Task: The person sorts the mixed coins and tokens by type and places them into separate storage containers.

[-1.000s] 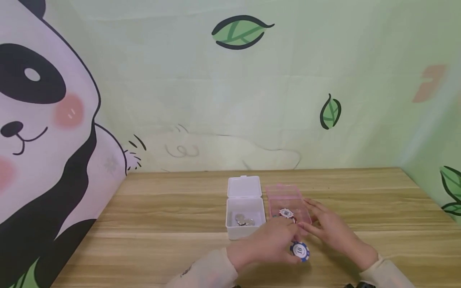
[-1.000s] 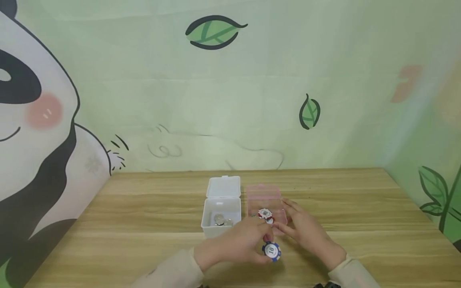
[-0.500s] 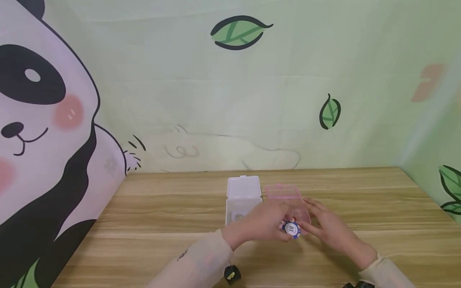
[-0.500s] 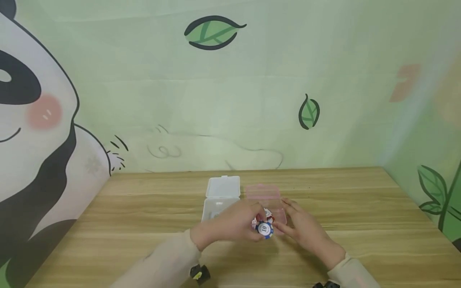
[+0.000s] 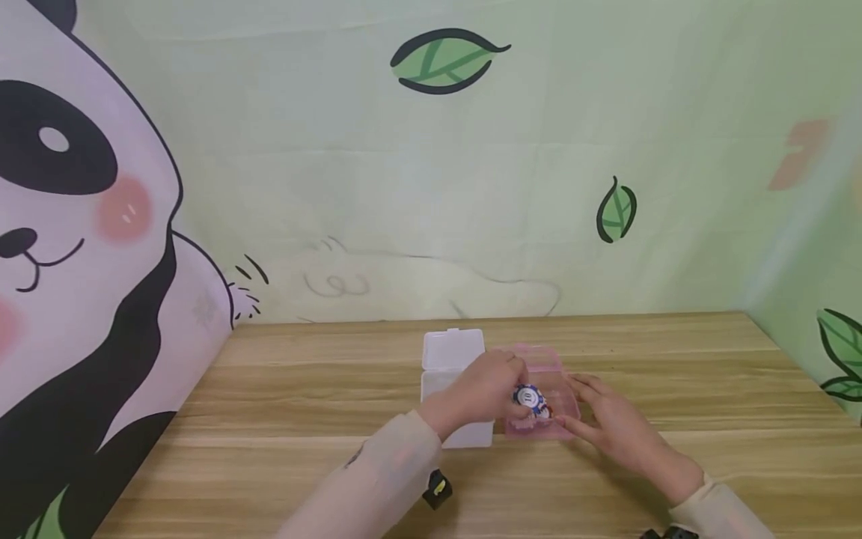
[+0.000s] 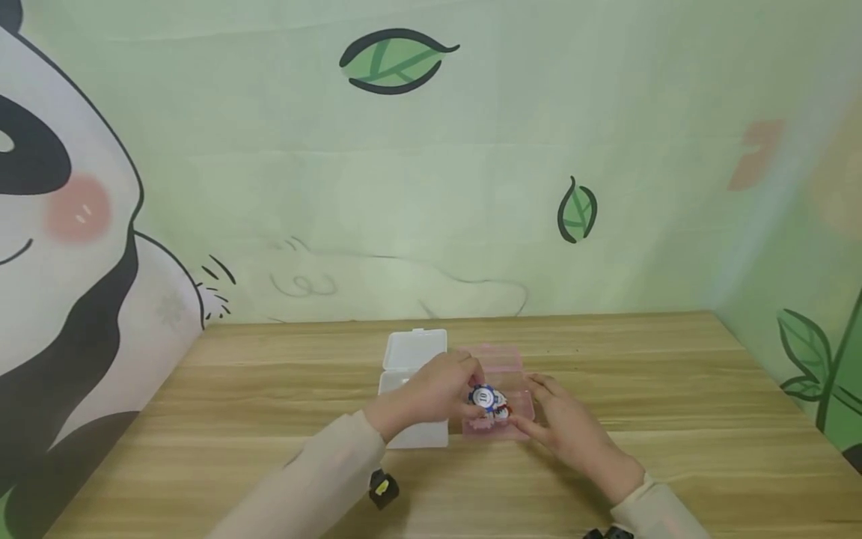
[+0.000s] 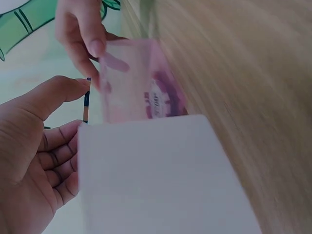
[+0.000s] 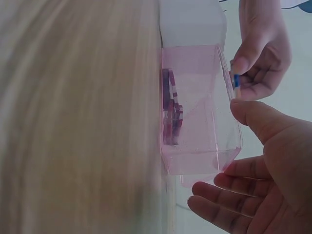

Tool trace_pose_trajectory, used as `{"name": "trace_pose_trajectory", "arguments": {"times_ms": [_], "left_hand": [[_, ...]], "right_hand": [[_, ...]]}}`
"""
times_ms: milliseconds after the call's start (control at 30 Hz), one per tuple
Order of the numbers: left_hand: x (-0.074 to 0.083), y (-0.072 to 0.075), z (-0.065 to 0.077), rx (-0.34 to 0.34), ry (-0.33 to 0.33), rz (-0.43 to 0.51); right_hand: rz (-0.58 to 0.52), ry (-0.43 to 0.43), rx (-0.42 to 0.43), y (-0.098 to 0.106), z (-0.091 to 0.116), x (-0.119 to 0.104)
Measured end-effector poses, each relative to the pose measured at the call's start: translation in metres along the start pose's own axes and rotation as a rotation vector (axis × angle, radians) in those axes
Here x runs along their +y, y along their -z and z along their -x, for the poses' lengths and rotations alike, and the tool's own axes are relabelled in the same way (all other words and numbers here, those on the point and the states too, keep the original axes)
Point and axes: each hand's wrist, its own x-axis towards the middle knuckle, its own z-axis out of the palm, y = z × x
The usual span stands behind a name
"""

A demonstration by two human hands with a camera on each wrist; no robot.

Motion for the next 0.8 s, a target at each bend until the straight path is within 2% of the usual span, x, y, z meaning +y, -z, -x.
{"name": "trace_pose_trajectory", "arguments": {"times_ms": [267,567,800], "left_hand": [[-0.002,-0.012,-0.010,-0.014,0.010,-0.066],[-0.001,-0.020,-0.017,0.017,0.003,-0.103],[0.001,-0.023,-0.021,-0.011,0.012,-0.165]], "right_hand": [[0.007,0.000,0.004,0.000,0.002,0.000],[0.007,-0.002,0.011,-0.002,0.005,0.002],[0.007,-0.011,0.006,-0.001,0.005,0.003]]}}
